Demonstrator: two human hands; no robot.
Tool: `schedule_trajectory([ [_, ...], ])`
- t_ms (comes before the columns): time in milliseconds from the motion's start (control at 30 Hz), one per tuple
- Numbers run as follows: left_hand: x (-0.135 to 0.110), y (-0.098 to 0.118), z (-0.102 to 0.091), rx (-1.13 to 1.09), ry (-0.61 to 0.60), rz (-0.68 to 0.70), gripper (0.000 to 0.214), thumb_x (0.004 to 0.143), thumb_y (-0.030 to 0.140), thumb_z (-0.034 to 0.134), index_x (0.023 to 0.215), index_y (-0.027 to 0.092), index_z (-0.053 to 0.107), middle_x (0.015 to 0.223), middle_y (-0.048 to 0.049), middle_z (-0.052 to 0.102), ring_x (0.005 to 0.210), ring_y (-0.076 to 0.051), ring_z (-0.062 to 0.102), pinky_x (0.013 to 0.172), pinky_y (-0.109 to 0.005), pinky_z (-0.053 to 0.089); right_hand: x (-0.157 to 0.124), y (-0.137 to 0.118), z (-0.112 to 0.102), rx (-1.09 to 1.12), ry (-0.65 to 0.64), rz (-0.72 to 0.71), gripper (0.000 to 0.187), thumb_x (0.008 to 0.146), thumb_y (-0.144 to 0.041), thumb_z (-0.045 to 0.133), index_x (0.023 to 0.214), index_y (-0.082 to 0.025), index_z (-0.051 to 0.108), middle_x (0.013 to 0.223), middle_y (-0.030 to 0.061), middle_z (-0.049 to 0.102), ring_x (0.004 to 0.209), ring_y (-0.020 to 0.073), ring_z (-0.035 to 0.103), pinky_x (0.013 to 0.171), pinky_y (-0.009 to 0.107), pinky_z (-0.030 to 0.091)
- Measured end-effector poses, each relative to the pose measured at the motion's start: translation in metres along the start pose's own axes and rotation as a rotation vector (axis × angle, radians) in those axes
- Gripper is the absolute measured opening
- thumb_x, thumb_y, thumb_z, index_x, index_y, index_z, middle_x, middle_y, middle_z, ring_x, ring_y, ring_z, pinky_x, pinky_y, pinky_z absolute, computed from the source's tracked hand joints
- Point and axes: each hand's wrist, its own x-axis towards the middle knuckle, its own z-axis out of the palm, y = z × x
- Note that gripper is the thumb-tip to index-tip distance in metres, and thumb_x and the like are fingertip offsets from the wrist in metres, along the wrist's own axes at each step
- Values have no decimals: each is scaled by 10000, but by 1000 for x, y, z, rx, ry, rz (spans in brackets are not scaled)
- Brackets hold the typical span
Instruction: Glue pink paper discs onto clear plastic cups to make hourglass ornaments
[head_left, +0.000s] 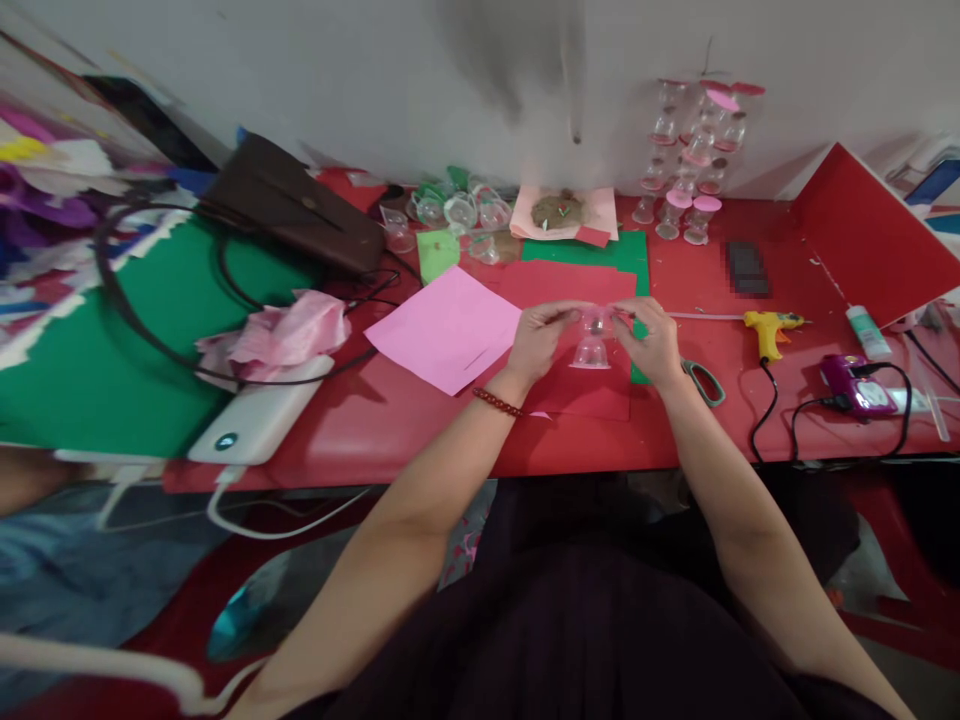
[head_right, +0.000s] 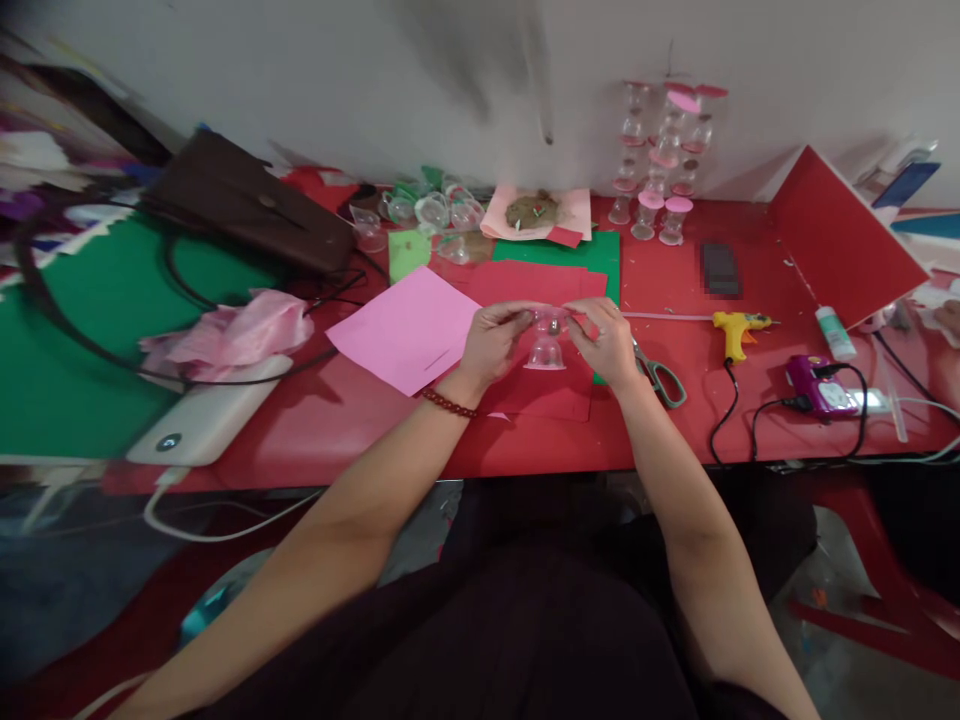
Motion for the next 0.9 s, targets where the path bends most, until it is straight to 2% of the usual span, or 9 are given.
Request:
schedule_trajectory([
  [100,0,3,0,-19,-48,7,249,760,479,918,900,276,879,1008,-60,856,1053,-243,774,1084,-409,545,-1,2,-1,-8,-9,1,203,1041,-308,561,997,-245,749,960,69,798,926,224,725,879,396,586],
  [167,-1,7,0,-2,-82,39,232,801,469,894,919,271,869,1104,-66,835,1142,-239,739,1115,-386,516,-2,2,-2,-27,-4,-15,224,1051,-310,543,1008,-252,755,974,72,796,938,230,726,890,408,589],
  [233,-3,10,0,30,-67,40,271,806,418,905,1033,281,851,1194,-56,792,1165,-216,700,1108,-343,494,-2,2,-3,-67,3,-6,227,1048,-298,534,1018,-265,757,994,74,796,952,242,724,908,433,588],
  [367,-6,11,3,-41,-57,-173,821,701,284,992,1446,314,647,977,4,730,894,-155,674,944,-307,505,0,-3,-3,-166,-43,16,208,1024,-256,550,1010,-267,757,1005,87,799,975,269,715,961,486,571],
  [467,-7,9,8,-83,-152,-274,986,684,305,1004,1554,297,538,844,35,697,821,-153,671,894,-317,503,0,-11,-8,-224,-108,9,237,1038,-240,522,1030,-255,759,1029,103,802,1002,276,713,987,490,562],
  [600,-5,5,10,-108,-169,-248,844,722,309,973,1482,310,606,921,18,737,965,-171,721,948,-315,510,-10,-18,-41,-371,-115,127,284,987,-217,572,1217,-219,738,1188,147,780,1103,309,708,1029,517,549],
  [700,1,3,5,-206,-88,-276,782,748,237,934,1449,310,598,924,23,748,986,-186,755,969,-339,522,-30,-17,-81,-498,-221,439,348,944,-292,685,1270,-178,716,1080,148,781,918,298,734,876,464,586],
  [767,5,4,2,-300,-31,-315,693,755,204,914,1370,283,606,931,7,762,956,-201,770,952,-361,539,-45,-15,-104,-583,-333,577,438,900,-339,761,1299,-168,701,1037,139,778,901,309,737,822,441,576],
  [900,13,11,-4,-469,51,-363,413,763,205,897,1055,238,608,999,-38,783,939,-216,768,843,-339,566,-62,-15,-122,-606,-531,554,438,879,-302,769,1297,-195,694,1048,117,763,902,290,739,777,377,546],
])
